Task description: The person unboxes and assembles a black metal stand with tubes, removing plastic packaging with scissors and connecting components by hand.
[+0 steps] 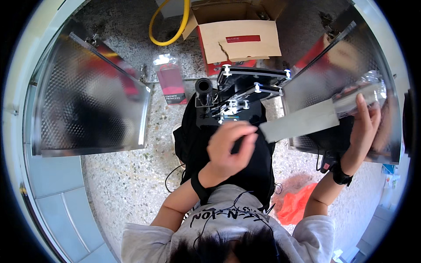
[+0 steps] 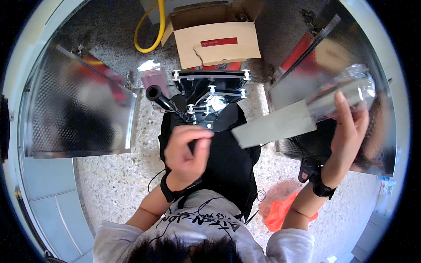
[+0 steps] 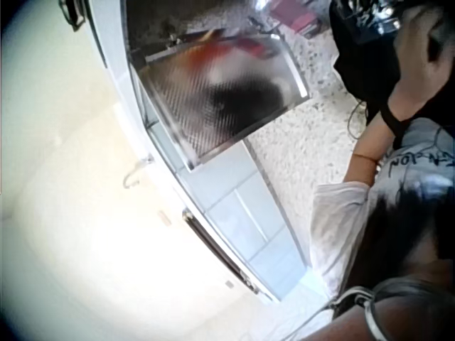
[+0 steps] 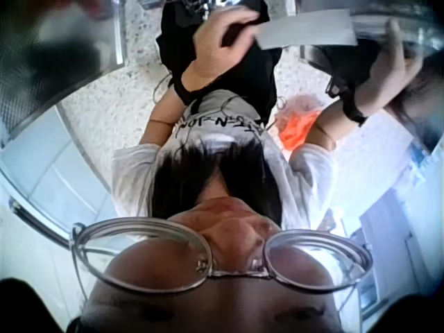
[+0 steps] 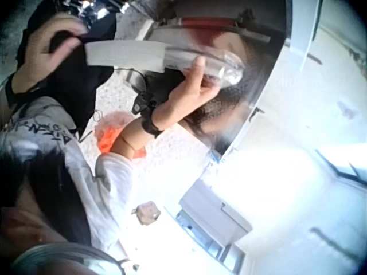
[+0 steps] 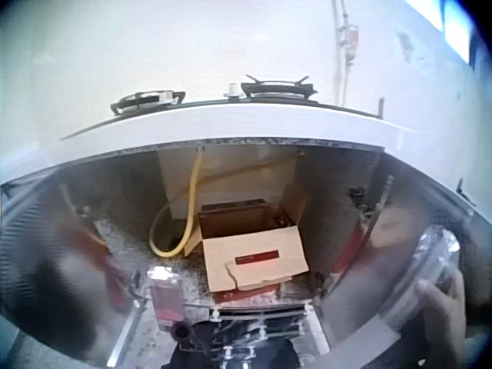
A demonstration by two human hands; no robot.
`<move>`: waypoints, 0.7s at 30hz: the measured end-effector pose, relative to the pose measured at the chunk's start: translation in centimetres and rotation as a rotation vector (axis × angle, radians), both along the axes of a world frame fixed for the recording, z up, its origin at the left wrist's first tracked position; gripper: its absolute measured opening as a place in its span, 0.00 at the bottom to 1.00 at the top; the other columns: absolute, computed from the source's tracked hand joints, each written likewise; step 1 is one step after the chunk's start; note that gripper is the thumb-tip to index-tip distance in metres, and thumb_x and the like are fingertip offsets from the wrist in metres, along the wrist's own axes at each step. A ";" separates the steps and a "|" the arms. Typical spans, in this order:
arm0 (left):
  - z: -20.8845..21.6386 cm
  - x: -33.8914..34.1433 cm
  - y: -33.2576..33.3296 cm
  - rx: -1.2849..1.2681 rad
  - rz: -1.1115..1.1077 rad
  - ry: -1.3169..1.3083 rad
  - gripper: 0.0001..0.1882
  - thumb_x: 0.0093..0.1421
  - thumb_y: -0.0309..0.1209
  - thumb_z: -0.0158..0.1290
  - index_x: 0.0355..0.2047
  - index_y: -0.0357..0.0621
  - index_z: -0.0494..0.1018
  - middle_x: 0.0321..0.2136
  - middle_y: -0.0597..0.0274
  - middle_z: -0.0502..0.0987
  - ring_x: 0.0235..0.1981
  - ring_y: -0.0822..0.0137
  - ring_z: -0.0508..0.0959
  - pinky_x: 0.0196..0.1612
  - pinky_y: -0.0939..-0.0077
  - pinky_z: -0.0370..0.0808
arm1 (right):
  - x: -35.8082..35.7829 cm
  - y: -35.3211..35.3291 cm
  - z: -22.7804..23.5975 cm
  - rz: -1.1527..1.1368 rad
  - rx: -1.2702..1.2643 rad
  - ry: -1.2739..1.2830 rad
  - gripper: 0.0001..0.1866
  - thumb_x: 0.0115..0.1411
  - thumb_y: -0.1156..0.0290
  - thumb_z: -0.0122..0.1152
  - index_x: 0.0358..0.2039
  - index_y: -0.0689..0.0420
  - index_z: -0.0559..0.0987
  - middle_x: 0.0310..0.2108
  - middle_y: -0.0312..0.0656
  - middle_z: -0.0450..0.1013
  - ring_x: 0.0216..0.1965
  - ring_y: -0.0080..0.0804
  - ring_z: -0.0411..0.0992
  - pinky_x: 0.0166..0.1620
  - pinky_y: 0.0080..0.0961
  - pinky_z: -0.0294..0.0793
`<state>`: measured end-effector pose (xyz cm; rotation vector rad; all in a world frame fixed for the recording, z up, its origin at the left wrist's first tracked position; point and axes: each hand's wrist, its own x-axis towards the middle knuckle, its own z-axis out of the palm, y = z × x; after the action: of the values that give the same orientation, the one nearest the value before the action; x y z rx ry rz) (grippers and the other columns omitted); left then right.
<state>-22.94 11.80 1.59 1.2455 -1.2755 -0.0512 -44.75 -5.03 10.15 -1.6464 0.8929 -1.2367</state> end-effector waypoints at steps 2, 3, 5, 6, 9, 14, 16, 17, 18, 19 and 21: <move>0.9 -1.0 -1.5 0.194 -0.311 0.164 0.19 0.45 0.21 0.57 0.39 0.37 0.69 0.38 0.52 0.71 0.39 0.63 0.73 0.42 0.75 0.69 | 0.6 0.5 -0.6 0.116 0.099 -0.027 0.17 0.53 0.69 0.54 0.41 0.64 0.67 0.33 0.47 0.72 0.33 0.32 0.72 0.37 0.26 0.72; 0.5 -1.2 -2.4 0.246 -0.440 0.196 0.20 0.46 0.25 0.57 0.41 0.37 0.67 0.38 0.52 0.71 0.39 0.63 0.73 0.42 0.75 0.69 | 1.1 1.0 -0.7 0.196 0.166 -0.049 0.18 0.52 0.68 0.55 0.41 0.64 0.67 0.33 0.48 0.71 0.33 0.34 0.72 0.38 0.29 0.72; -1.1 -1.4 -3.4 0.495 -0.855 0.462 0.24 0.50 0.34 0.56 0.44 0.35 0.64 0.39 0.54 0.71 0.40 0.65 0.72 0.46 0.75 0.66 | 1.8 2.0 -0.7 0.276 0.243 -0.083 0.21 0.51 0.68 0.56 0.42 0.65 0.65 0.32 0.49 0.71 0.32 0.37 0.72 0.38 0.34 0.73; -1.7 -1.2 -3.8 0.718 -1.156 0.651 0.24 0.52 0.36 0.55 0.45 0.34 0.64 0.38 0.58 0.73 0.41 0.69 0.72 0.46 0.75 0.67 | 2.1 2.5 -0.7 0.322 0.281 -0.084 0.21 0.50 0.68 0.56 0.43 0.65 0.65 0.32 0.50 0.71 0.32 0.38 0.73 0.37 0.34 0.74; -2.1 -1.3 -3.6 0.896 -1.642 0.895 0.24 0.51 0.38 0.54 0.43 0.35 0.64 0.31 0.61 0.73 0.33 0.70 0.74 0.41 0.78 0.68 | 2.9 3.0 -0.5 0.376 0.299 -0.086 0.22 0.50 0.67 0.57 0.43 0.65 0.65 0.31 0.50 0.71 0.31 0.40 0.73 0.37 0.35 0.74; -2.2 -0.4 -2.2 1.038 -1.452 0.865 0.11 0.50 0.32 0.55 0.30 0.38 0.68 0.23 0.69 0.68 0.21 0.78 0.69 0.27 0.85 0.67 | 1.1 0.6 -0.2 0.287 0.208 -0.116 0.22 0.54 0.66 0.52 0.46 0.64 0.62 0.35 0.49 0.68 0.34 0.38 0.71 0.38 0.33 0.72; -2.4 0.7 -1.5 1.100 -1.450 0.726 0.10 0.50 0.32 0.55 0.27 0.41 0.68 0.21 0.71 0.68 0.20 0.80 0.67 0.26 0.86 0.65 | -0.7 0.0 1.6 0.295 0.146 -0.113 0.23 0.56 0.66 0.49 0.49 0.65 0.61 0.37 0.49 0.67 0.36 0.37 0.71 0.41 0.31 0.70; -3.1 1.4 -0.9 1.129 -1.439 0.643 0.10 0.50 0.33 0.56 0.26 0.42 0.67 0.21 0.72 0.67 0.21 0.80 0.66 0.26 0.86 0.65 | -1.7 -0.8 2.3 0.273 0.070 -0.108 0.23 0.57 0.65 0.48 0.49 0.65 0.60 0.39 0.50 0.67 0.37 0.38 0.70 0.43 0.34 0.69; -4.0 2.2 -0.2 1.161 -1.433 0.566 0.10 0.50 0.33 0.56 0.25 0.43 0.66 0.20 0.73 0.67 0.21 0.81 0.66 0.26 0.86 0.64 | -2.9 -1.3 3.0 0.217 0.011 -0.112 0.24 0.58 0.64 0.47 0.50 0.66 0.59 0.40 0.51 0.67 0.40 0.39 0.69 0.45 0.36 0.68; -5.1 3.2 0.5 1.117 -1.420 0.502 0.11 0.50 0.33 0.56 0.24 0.43 0.66 0.21 0.72 0.67 0.22 0.80 0.66 0.26 0.85 0.64 | -3.9 -1.9 3.9 0.161 -0.050 -0.112 0.24 0.58 0.64 0.45 0.51 0.66 0.59 0.42 0.51 0.66 0.42 0.40 0.68 0.47 0.38 0.67; -6.5 5.4 1.6 1.029 -1.397 0.373 0.12 0.49 0.34 0.57 0.23 0.43 0.65 0.22 0.72 0.68 0.22 0.80 0.66 0.28 0.84 0.64 | -5.6 -3.3 6.2 0.087 -0.171 -0.148 0.25 0.57 0.61 0.48 0.51 0.64 0.60 0.46 0.50 0.63 0.48 0.42 0.63 0.52 0.39 0.61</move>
<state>-17.57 13.43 -4.94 0.7763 -1.5704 -2.0264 -50.39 -8.31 16.39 -1.6823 0.6330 -1.3857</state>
